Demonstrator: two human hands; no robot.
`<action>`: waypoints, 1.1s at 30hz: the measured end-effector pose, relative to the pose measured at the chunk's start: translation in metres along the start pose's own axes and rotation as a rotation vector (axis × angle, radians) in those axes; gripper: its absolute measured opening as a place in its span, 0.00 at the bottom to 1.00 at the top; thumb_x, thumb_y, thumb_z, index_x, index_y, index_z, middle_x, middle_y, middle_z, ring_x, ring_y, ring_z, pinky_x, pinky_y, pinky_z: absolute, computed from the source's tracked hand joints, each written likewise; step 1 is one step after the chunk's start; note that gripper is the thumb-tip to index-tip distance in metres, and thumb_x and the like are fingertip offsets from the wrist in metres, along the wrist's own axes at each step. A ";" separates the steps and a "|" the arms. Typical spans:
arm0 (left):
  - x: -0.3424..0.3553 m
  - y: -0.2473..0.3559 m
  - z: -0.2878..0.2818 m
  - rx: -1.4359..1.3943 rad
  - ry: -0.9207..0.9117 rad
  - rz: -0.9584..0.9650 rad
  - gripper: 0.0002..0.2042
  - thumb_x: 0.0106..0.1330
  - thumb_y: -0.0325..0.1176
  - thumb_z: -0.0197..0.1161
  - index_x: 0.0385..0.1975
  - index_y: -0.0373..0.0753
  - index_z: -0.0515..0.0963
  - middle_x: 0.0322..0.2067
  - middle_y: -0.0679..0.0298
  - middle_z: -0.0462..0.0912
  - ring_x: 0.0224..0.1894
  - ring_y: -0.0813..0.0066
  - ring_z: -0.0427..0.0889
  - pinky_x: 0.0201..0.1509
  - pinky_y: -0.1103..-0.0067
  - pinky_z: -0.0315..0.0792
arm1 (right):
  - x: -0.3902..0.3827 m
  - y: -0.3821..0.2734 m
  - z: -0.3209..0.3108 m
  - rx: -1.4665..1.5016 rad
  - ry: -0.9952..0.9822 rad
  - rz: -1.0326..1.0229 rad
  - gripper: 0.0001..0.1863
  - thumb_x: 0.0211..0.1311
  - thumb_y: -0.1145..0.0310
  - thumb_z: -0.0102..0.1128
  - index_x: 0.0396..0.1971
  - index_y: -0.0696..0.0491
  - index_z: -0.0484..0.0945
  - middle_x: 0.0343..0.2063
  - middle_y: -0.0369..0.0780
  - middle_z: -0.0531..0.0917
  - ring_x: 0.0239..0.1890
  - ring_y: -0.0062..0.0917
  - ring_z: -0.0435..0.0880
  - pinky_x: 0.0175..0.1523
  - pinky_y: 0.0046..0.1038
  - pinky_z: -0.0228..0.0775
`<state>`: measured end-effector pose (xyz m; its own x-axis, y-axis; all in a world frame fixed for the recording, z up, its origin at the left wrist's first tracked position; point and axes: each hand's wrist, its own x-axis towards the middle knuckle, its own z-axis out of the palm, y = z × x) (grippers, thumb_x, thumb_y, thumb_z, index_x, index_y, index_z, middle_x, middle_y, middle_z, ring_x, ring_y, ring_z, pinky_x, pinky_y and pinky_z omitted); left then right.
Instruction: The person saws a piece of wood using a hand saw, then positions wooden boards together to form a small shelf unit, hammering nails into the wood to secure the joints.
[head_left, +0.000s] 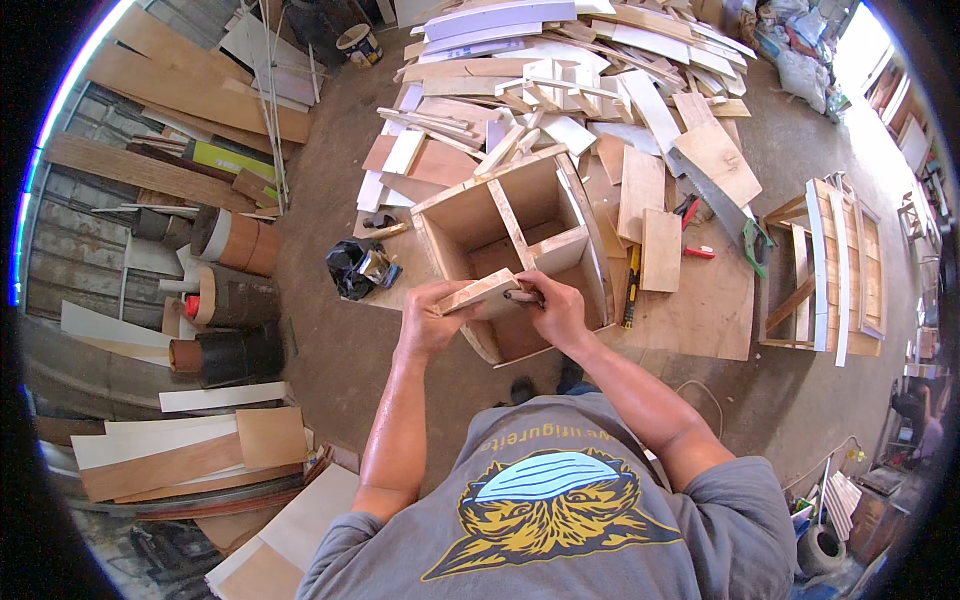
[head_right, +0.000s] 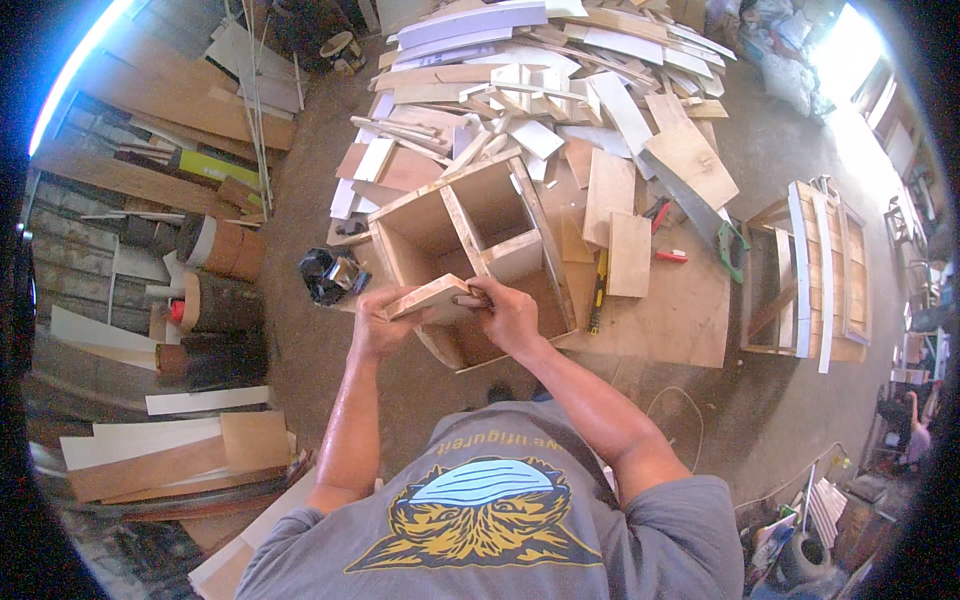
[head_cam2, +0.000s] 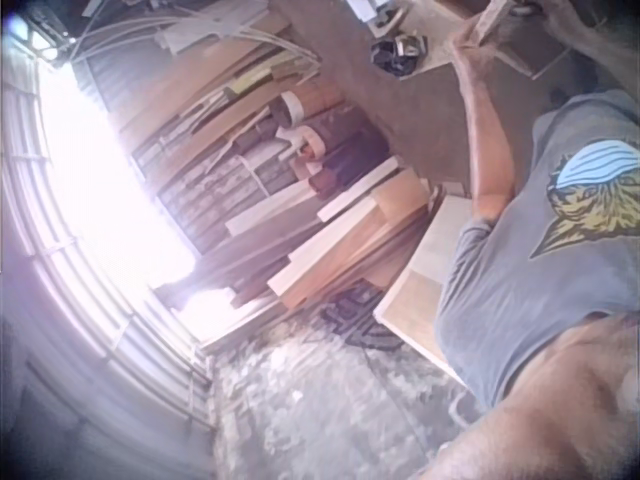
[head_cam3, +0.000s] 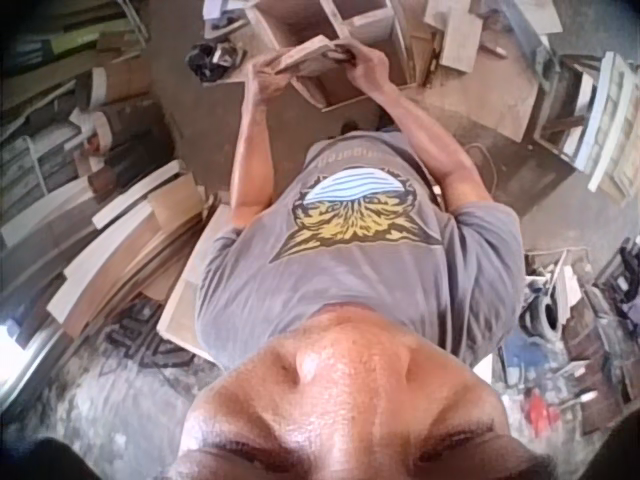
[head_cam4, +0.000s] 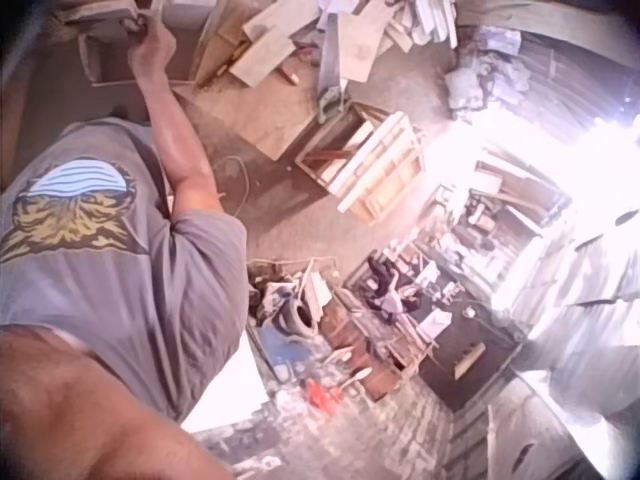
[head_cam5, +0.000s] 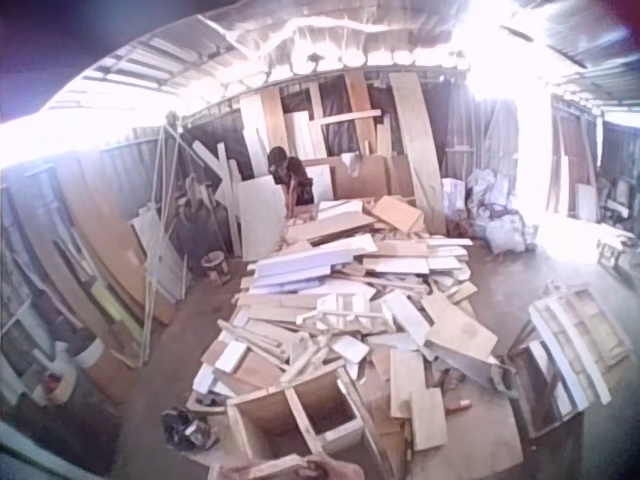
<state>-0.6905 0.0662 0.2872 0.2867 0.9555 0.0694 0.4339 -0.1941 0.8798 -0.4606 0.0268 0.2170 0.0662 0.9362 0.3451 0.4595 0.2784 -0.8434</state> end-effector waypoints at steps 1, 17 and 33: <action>0.001 -0.001 -0.001 0.005 -0.001 -0.006 0.14 0.53 0.25 0.81 0.40 0.40 0.90 0.33 0.67 0.89 0.34 0.77 0.85 0.42 0.76 0.79 | 0.000 0.002 0.000 0.006 -0.002 0.004 0.22 0.53 0.79 0.67 0.49 0.46 0.80 0.34 0.44 0.89 0.37 0.44 0.90 0.38 0.37 0.80; 0.028 -0.041 0.020 0.541 0.134 0.391 0.14 0.52 0.47 0.81 0.38 0.55 0.91 0.33 0.74 0.91 0.54 0.68 0.81 0.80 0.56 0.41 | 0.018 -0.005 0.006 -0.090 0.124 0.039 0.24 0.55 0.73 0.75 0.54 0.49 0.83 0.23 0.42 0.85 0.25 0.29 0.87 0.32 0.29 0.77; 0.058 -0.027 0.015 0.921 -0.341 0.415 0.04 0.55 0.34 0.68 0.25 0.43 0.86 0.24 0.58 0.88 0.35 0.58 0.88 0.81 0.44 0.38 | -0.006 -0.024 0.040 -0.283 0.383 0.231 0.22 0.54 0.76 0.73 0.51 0.49 0.82 0.18 0.37 0.76 0.20 0.25 0.77 0.28 0.31 0.70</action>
<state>-0.6725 0.1231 0.2607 0.7225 0.6910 0.0209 0.6850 -0.7197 0.1130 -0.5075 0.0226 0.2189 0.4886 0.8062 0.3338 0.6125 -0.0444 -0.7892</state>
